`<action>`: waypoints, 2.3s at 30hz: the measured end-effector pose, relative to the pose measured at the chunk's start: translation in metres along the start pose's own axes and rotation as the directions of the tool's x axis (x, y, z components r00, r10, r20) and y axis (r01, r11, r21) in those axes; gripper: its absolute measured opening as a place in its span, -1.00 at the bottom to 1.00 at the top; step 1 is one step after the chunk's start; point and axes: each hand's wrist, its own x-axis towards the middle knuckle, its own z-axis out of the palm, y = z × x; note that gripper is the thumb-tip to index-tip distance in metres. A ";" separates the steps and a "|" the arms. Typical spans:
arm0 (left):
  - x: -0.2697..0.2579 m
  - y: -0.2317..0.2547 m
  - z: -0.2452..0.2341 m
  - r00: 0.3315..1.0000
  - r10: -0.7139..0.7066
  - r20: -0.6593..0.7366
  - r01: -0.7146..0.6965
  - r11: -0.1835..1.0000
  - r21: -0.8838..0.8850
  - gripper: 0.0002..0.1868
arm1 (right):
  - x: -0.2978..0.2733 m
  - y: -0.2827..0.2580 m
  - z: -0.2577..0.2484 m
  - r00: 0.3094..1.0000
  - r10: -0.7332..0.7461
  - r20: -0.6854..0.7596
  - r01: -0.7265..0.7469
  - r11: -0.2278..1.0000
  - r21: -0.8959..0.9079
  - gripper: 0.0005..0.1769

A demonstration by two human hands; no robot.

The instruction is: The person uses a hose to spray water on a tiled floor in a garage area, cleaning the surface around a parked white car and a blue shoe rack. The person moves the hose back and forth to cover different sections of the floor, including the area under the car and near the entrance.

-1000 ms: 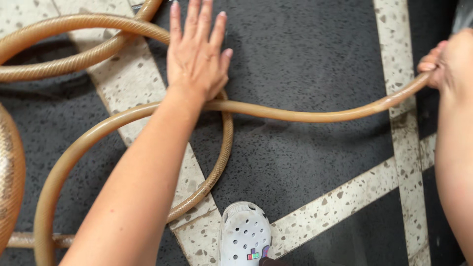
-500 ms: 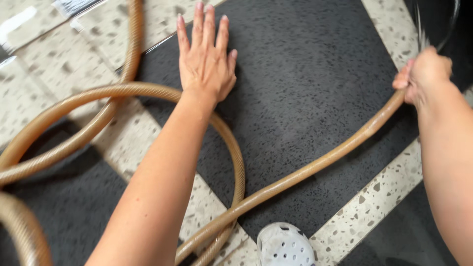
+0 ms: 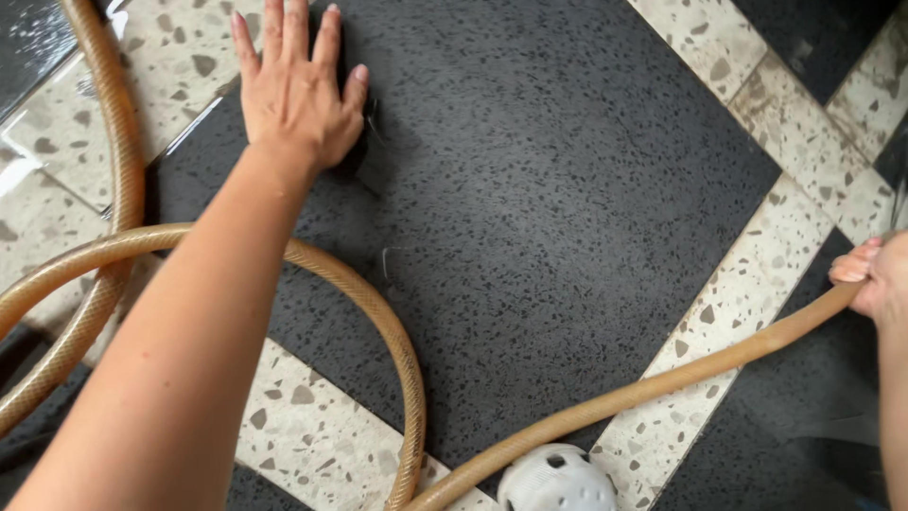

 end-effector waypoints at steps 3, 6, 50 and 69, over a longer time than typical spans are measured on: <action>0.018 0.006 0.007 0.999 0.037 -0.010 -0.037 0.999 0.035 -0.28 | 0.026 -0.005 0.000 1.000 -0.017 -0.004 0.017 0.999 -0.027 -0.59; 0.031 0.009 0.013 0.999 0.034 0.025 -0.036 0.996 0.087 -0.32 | 0.031 -0.028 0.010 0.998 -0.048 -0.046 0.045 0.997 -0.061 -0.62; 0.047 0.019 0.010 0.993 -0.051 0.104 0.045 0.997 0.065 -0.23 | -0.192 -0.061 0.413 0.908 -0.176 0.381 0.356 0.804 -0.476 -0.51; 0.016 0.003 -0.018 0.983 0.046 0.180 -0.064 0.994 0.092 -0.22 | -0.098 0.043 -0.118 0.959 -0.011 -0.284 -0.013 0.997 -0.082 -0.84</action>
